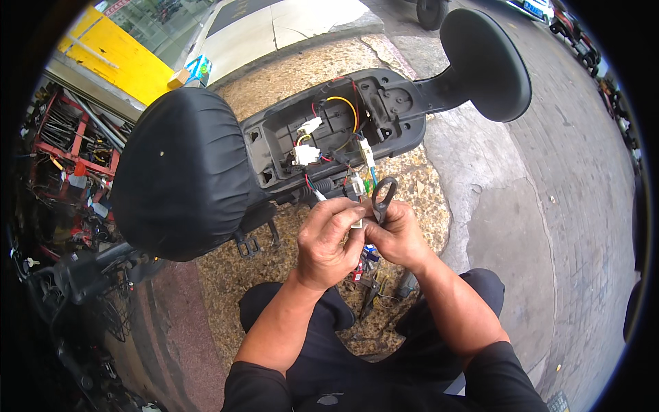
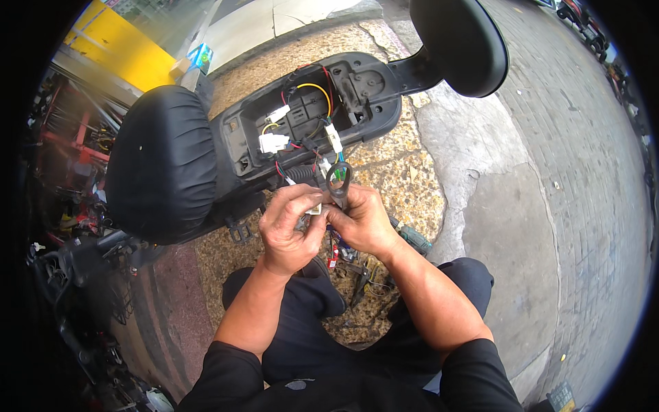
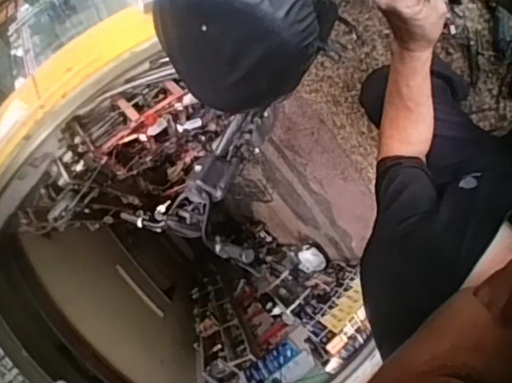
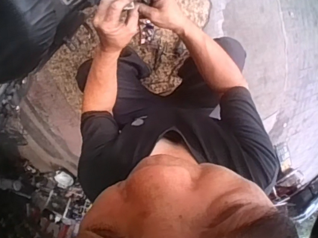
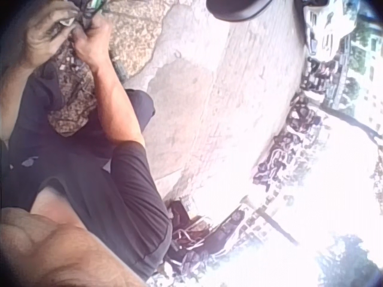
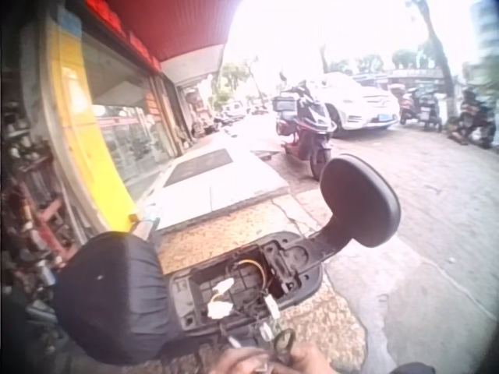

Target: The person sits on the ground and uses wire cutters to strip and cut wires on a scooter. They manipulate the wires and connectors under the seat, occasionally adjusting their position.

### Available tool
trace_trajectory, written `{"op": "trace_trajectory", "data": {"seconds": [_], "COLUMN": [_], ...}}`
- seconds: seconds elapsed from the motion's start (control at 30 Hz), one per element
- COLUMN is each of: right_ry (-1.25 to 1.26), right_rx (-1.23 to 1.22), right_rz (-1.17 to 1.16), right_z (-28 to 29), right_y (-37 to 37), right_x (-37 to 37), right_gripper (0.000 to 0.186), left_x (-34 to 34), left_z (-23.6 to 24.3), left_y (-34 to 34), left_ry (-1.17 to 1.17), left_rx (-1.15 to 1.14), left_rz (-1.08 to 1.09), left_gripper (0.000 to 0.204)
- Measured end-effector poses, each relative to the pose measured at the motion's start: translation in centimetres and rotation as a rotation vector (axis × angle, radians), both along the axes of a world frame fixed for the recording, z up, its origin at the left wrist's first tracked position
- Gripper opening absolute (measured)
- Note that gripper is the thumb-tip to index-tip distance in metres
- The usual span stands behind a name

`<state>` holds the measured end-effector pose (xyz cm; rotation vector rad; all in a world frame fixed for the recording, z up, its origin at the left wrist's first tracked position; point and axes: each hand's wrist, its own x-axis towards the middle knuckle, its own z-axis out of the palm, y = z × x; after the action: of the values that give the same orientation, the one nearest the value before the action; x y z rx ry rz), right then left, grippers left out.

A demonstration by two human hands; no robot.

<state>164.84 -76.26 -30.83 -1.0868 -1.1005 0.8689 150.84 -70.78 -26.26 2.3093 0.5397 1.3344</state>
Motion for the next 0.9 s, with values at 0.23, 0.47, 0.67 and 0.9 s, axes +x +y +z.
{"op": "trace_trajectory", "data": {"seconds": [0.23, 0.47, 0.67, 0.9], "right_ry": [-0.074, -0.091, -0.074, -0.176], "right_rx": [-0.140, -0.178, -0.243, -0.166], "right_rz": [0.021, -0.036, -0.007, -0.034], "right_z": [0.8, 0.6, 0.5, 0.4], "right_y": [-0.3, -0.3, -0.2, 0.1], "right_x": [0.5, 0.0, -0.1, -0.3], "right_gripper": [0.002, 0.005, 0.007, 0.010], "left_x": [-0.1, -0.4, -0.5, -0.4], "left_z": [-0.9, -2.0, -1.6, -0.6], "left_y": [0.2, 0.2, 0.0, 0.2], "left_ry": [-0.015, -0.075, -0.256, 0.015], "left_rx": [-0.161, -0.580, -0.927, -0.183], "left_rz": [0.023, -0.018, -0.098, 0.103], "left_gripper": [0.029, 0.022, 0.022, 0.026]}}
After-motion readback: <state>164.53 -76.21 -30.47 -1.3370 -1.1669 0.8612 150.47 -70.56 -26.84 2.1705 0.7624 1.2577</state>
